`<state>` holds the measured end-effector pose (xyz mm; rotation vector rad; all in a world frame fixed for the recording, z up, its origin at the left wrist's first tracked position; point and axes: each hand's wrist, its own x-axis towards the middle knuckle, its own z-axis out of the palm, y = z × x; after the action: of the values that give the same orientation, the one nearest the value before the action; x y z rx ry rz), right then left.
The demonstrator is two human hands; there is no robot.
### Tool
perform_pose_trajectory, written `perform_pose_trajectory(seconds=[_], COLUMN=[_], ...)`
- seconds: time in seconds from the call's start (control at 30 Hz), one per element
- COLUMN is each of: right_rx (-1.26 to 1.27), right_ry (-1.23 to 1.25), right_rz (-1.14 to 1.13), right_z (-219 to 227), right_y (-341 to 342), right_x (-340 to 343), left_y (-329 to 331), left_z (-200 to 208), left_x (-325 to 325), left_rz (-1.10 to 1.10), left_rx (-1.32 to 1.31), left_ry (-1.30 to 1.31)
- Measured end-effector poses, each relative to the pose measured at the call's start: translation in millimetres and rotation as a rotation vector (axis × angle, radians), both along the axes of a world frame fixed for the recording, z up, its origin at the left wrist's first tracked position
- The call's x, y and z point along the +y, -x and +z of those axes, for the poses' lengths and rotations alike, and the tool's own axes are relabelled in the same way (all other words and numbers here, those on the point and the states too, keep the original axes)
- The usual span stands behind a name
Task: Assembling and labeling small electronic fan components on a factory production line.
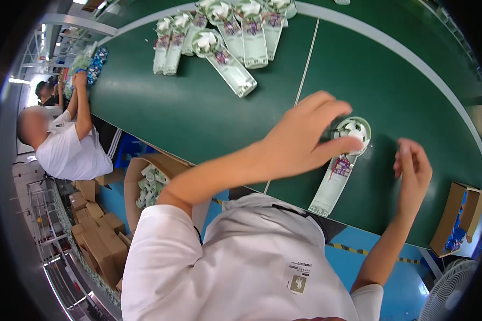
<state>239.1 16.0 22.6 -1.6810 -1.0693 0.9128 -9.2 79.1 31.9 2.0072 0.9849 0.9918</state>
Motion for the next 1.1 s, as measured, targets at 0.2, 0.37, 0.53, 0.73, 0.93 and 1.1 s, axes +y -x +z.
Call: perform_pose_trajectory(seconds=[0.2,0.37,0.53,0.73,0.93,1.1], right_rx=[0.126,0.099,0.077,0.238,0.471,0.376], right_ry=[0.135,0.131,0.178,0.299,0.398,0.346], right_rz=[0.138,0.173,0.248,0.215,0.192,0.192], right_z=[24.0,23.6,23.5,26.0,21.1,19.2], right_y=[52.3,70.5,74.4,74.5,60.8,59.6], right_x=[-56.4,-47.9,-46.2,-41.8,-34.6,-31.1], left_y=[15.1,6.7,4.8,-0.5,0.0,0.1], left_z=[-7.3,-21.2,-22.7,-31.3,-37.8,-34.1], left_x=[-73.2,-78.1,-80.1,-83.1,-78.7,-72.3], left_rz=[0.101,0.117,0.118,0.083,0.075,0.133], left_rx=[0.033,0.001,-0.027,-0.162,-0.079,-0.116], left_ry=[-0.027,-0.059,-0.054,-0.001,-0.194,-0.102])
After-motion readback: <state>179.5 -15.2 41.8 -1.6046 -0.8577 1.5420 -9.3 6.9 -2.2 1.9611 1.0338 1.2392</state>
